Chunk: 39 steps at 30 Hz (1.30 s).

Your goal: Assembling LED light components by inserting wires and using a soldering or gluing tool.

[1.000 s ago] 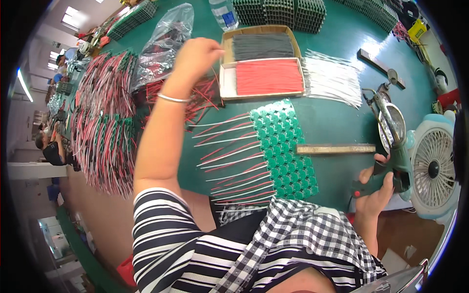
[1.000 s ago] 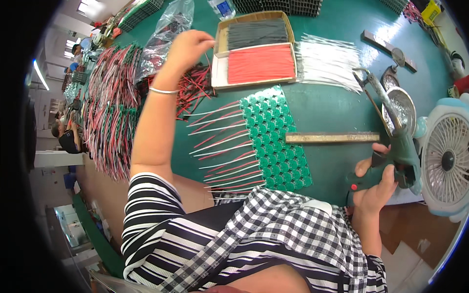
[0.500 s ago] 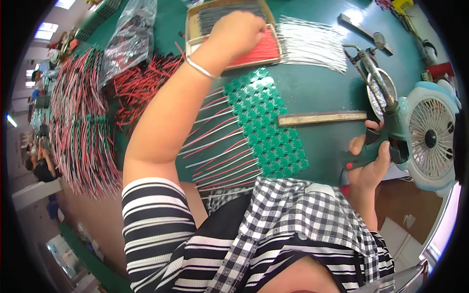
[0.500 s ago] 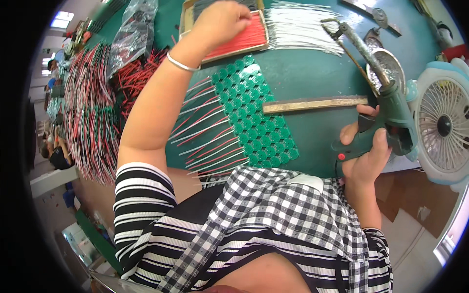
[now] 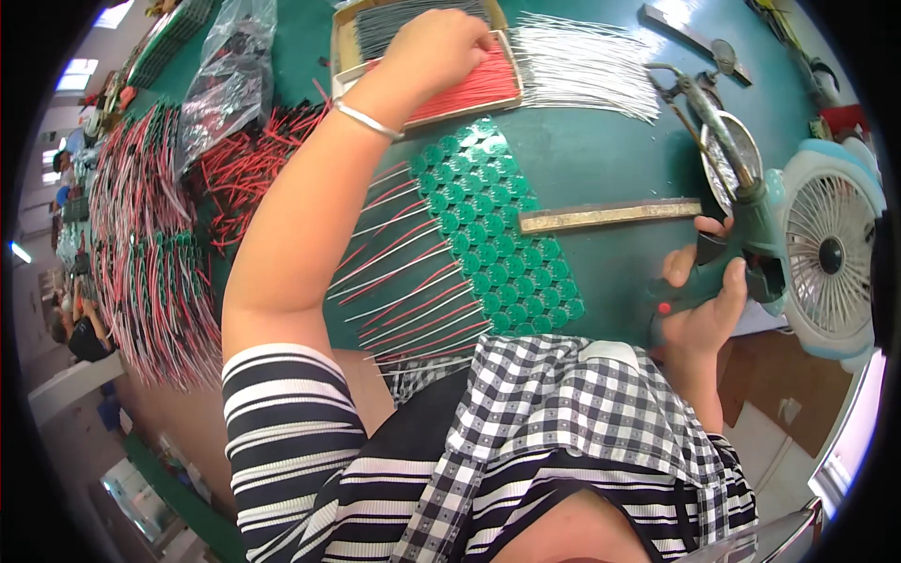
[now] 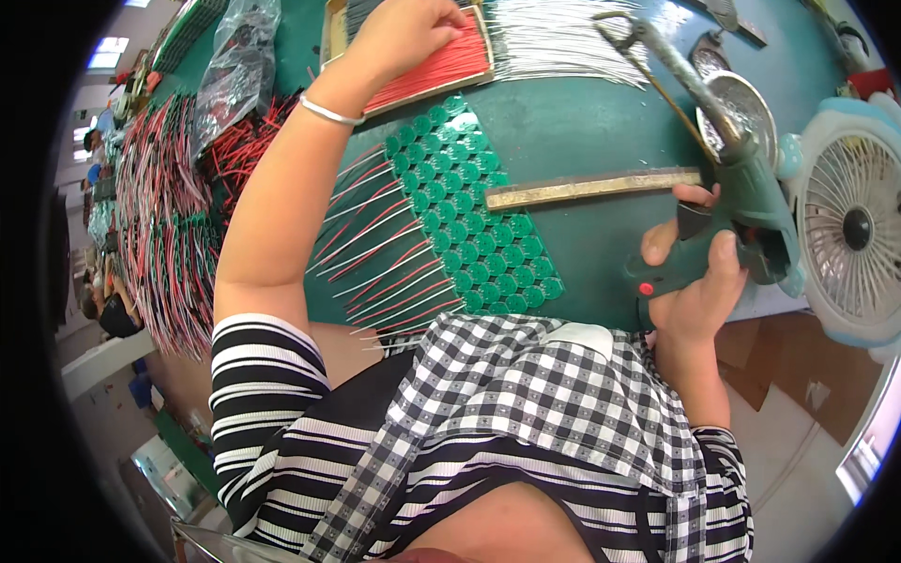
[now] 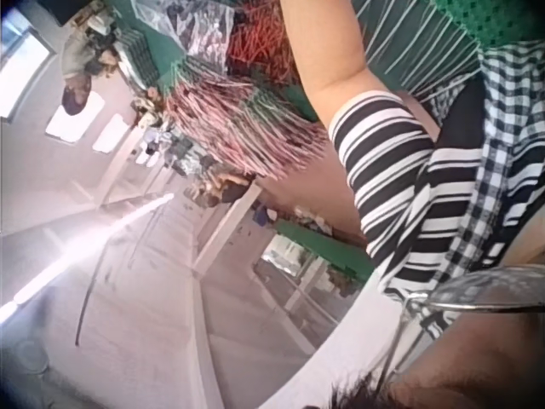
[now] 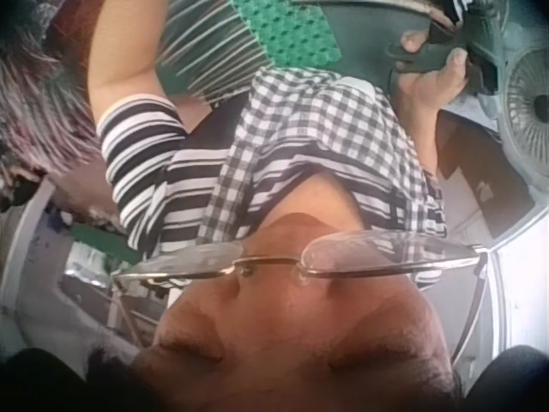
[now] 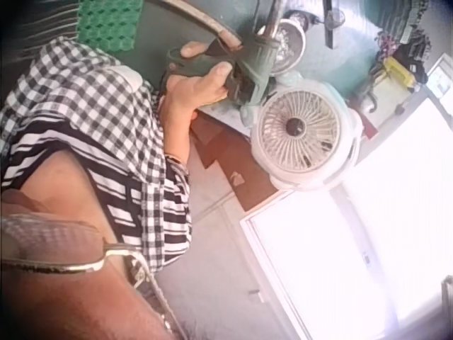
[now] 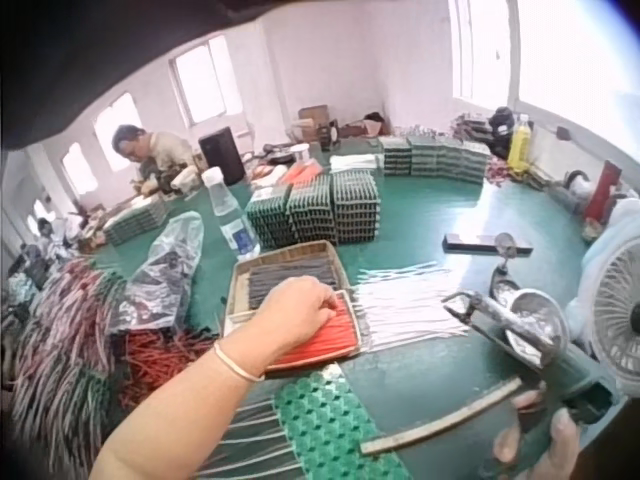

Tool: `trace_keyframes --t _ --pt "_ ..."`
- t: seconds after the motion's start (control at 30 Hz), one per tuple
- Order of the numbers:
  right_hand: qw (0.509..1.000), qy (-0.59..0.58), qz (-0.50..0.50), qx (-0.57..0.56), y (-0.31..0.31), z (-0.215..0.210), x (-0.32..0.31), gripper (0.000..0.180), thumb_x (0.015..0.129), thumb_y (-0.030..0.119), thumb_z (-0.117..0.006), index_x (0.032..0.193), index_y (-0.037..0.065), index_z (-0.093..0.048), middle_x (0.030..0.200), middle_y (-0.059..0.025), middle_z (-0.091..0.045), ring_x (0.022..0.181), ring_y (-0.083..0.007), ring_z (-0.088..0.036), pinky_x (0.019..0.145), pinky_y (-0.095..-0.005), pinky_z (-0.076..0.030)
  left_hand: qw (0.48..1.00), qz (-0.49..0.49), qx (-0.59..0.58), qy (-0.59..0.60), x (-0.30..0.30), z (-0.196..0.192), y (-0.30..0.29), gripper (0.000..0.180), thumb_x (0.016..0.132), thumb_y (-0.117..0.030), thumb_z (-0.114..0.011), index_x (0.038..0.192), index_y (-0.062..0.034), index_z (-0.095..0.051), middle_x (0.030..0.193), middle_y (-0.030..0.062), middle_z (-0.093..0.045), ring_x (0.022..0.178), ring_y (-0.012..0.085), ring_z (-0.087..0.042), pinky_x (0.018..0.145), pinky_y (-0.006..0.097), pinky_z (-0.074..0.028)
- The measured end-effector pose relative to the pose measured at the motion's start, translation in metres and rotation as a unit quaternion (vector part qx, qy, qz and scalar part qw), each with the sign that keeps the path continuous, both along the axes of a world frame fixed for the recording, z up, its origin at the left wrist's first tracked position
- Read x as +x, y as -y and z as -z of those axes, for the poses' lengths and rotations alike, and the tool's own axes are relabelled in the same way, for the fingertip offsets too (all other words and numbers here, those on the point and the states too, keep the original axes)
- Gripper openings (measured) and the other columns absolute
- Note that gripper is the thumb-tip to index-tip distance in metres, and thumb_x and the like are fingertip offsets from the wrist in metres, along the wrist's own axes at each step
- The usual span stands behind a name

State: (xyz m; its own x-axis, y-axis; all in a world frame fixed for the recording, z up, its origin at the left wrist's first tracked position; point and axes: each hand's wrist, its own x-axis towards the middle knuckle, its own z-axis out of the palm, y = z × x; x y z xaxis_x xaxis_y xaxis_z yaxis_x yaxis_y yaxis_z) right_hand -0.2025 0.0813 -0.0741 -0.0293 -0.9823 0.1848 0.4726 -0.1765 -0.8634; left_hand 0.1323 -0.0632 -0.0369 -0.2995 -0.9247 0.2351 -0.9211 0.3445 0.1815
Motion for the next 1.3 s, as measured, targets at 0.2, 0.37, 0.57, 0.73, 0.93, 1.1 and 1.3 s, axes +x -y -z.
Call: trace_keyframes --t 0.2,0.37,0.57,0.73,0.93,1.1,1.3 --pt "0.999 0.007 -0.049 -0.012 0.001 0.003 -0.008 0.045 0.099 0.033 -0.043 0.133 0.003 -0.041 0.124 -0.0145 -0.055 0.066 -0.0148 -0.053 0.064 -0.0314 -0.042 0.998 -0.053 -0.018 0.005 -0.008 0.009 0.004 0.017 0.081 -0.021 -0.063 0.094 -0.0166 -0.073 0.093 0.01 -0.07 0.093 0.0285 -0.065 0.081 0.043 -0.051" --pt "0.999 0.004 -0.031 -0.008 0.002 0.0 0.0 0.047 0.096 0.033 -0.048 0.132 0.003 -0.042 0.12 -0.0187 -0.056 0.062 -0.018 -0.057 0.057 -0.033 -0.045 0.998 -0.043 -0.039 0.013 0.002 0.014 0.002 0.018 0.081 -0.022 -0.063 0.094 -0.0147 -0.073 0.093 0.0099 -0.069 0.091 0.0288 -0.065 0.08 0.042 -0.051" --pt "0.999 0.013 -0.031 -0.006 0.004 0.003 -0.012 0.047 0.097 0.033 -0.044 0.133 0.002 -0.041 0.122 -0.0191 -0.054 0.064 -0.0172 -0.057 0.06 -0.0325 -0.045 0.996 -0.023 -0.087 -0.02 0.034 -0.025 -0.045 0.016 0.078 -0.019 -0.066 0.089 -0.0081 -0.072 0.086 0.0161 -0.065 0.087 0.0328 -0.062 0.078 0.041 -0.049" --pt "0.999 0.013 -0.047 0.014 0.01 0.004 -0.012 0.047 0.098 0.033 -0.044 0.134 0.002 -0.04 0.124 -0.0187 -0.054 0.064 -0.0165 -0.056 0.063 -0.0325 -0.044 0.978 -0.196 -0.066 -0.024 0.125 -0.038 -0.117 0.021 0.086 -0.021 -0.065 0.099 -0.0055 -0.071 0.09 0.0108 -0.07 0.086 0.0228 -0.066 0.078 0.032 -0.049" --pt "0.997 0.015 -0.07 0.015 0.012 0.005 -0.006 0.047 0.098 0.033 -0.043 0.134 0.003 -0.04 0.126 -0.0185 -0.053 0.065 -0.0159 -0.055 0.065 -0.0324 -0.044 0.94 -0.34 0.015 0.016 0.161 -0.02 -0.181 0.02 0.085 -0.018 -0.064 0.098 -0.0039 -0.07 0.092 0.0128 -0.069 0.086 0.0257 -0.066 0.079 0.033 -0.049" --pt "0.997 0.001 -0.079 0.0 0.014 0.003 -0.013 0.047 0.099 0.033 -0.042 0.134 0.003 -0.04 0.126 -0.0189 -0.053 0.066 -0.0156 -0.055 0.066 -0.033 -0.044 0.931 -0.342 -0.06 0.114 0.181 0.0 -0.198 0.016 0.083 -0.013 -0.062 0.096 -0.0065 -0.071 0.094 0.013 -0.068 0.089 0.0302 -0.064 0.079 0.038 -0.05" --pt "0.998 -0.004 -0.067 0.002 0.015 0.002 -0.021 0.046 0.099 0.032 -0.042 0.134 0.003 -0.041 0.126 -0.019 -0.053 0.065 -0.0155 -0.054 0.066 -0.0327 -0.044 0.951 -0.299 -0.061 0.055 0.186 0.022 -0.189 0.021 0.081 -0.009 -0.065 0.101 -0.0057 -0.069 0.096 0.0136 -0.067 0.088 0.0308 -0.064 0.08 0.039 -0.05"
